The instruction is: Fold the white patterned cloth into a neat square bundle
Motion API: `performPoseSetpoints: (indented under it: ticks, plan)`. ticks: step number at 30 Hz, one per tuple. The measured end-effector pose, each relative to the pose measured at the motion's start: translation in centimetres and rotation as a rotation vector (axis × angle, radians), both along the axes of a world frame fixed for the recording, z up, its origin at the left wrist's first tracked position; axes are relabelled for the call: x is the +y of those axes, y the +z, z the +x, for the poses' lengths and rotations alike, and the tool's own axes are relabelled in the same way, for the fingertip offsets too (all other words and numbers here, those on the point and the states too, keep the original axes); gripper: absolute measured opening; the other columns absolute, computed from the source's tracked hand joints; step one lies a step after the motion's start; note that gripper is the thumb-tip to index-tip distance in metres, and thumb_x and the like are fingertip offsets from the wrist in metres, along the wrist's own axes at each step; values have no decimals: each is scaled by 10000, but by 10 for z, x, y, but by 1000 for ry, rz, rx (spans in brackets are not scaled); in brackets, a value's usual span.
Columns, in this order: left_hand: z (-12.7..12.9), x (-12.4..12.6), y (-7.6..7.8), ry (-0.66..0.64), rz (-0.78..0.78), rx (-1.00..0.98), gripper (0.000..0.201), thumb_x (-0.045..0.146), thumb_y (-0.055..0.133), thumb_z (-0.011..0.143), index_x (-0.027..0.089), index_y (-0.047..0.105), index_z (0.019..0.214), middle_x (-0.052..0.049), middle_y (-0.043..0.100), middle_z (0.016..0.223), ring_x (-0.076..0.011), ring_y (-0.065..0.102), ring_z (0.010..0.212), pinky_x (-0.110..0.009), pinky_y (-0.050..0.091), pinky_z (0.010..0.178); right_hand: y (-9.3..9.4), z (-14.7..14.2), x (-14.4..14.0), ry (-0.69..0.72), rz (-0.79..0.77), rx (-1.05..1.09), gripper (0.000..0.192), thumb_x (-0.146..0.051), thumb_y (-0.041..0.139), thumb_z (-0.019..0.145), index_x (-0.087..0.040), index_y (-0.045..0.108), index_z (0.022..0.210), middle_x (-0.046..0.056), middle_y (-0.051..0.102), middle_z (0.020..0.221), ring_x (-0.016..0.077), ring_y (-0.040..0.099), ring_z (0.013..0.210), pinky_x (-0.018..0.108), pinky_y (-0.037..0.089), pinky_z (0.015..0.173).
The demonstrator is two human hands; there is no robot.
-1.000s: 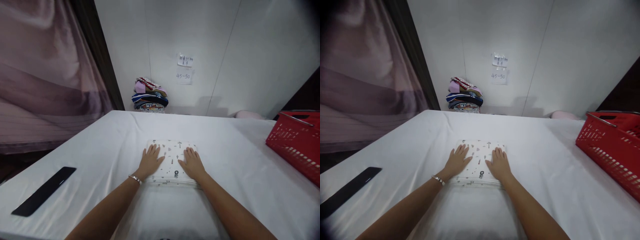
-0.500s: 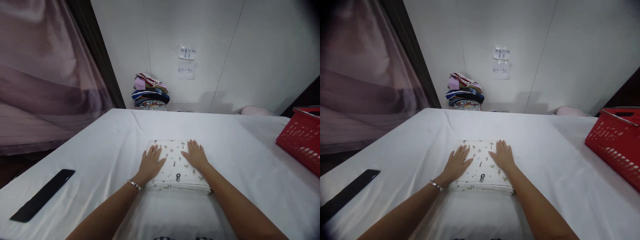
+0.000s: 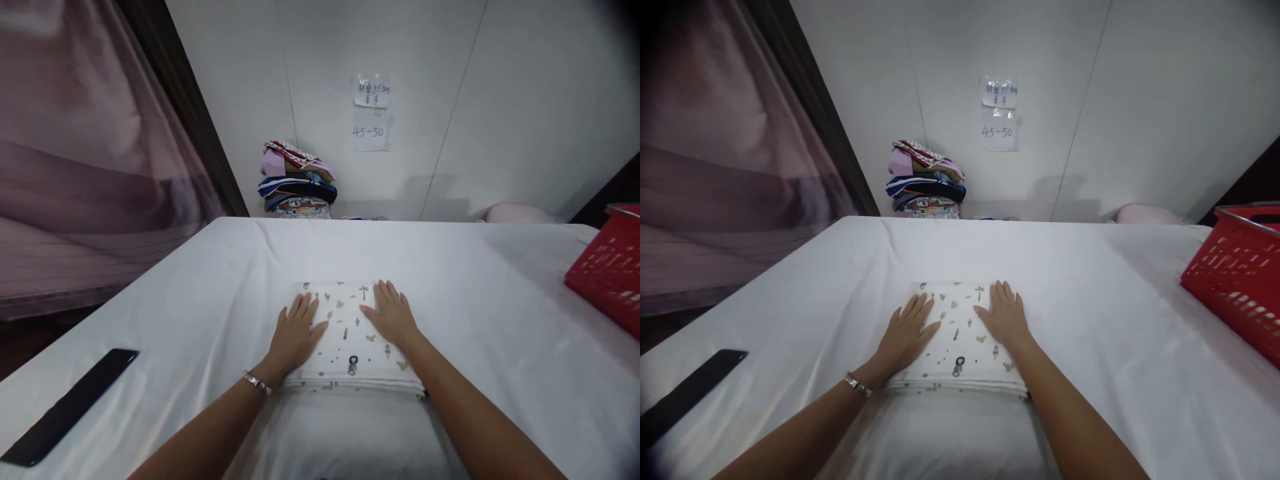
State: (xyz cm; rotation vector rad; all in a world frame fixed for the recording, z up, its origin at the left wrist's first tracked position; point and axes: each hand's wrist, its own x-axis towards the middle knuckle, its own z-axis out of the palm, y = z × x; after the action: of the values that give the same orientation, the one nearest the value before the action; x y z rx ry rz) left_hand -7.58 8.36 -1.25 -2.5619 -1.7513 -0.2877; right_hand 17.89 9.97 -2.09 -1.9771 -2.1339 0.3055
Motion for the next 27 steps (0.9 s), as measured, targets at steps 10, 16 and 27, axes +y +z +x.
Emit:
performPoseSetpoints:
  ticks: [10,16,27]
  plan:
    - [1,2,2,25,-30,15,583,533,279,900,215,324,1387,-85,260,1478,-287,215,1360,-534,299,1014,4,0,0,6,-46,62,769,-622,219,864,-118,191,1444,93,98,1520,269,16,1392,489,135,1076]
    - [1,2,4,52,-56,14,590,544,275,897,218,324,1385,-81,250,1484,-279,202,1364,-509,341,981,7,1,-1,21,-62,71,770,-615,223,865,-107,188,1443,92,87,1520,263,1,1392,495,143,1071]
    - [3,0,5,86,-84,16,578,526,299,894,228,324,1390,-61,236,1491,-257,178,1373,-455,336,993,9,0,-1,5,-98,78,779,-613,239,859,-108,162,1447,74,62,1524,249,-23,1391,496,114,1077]
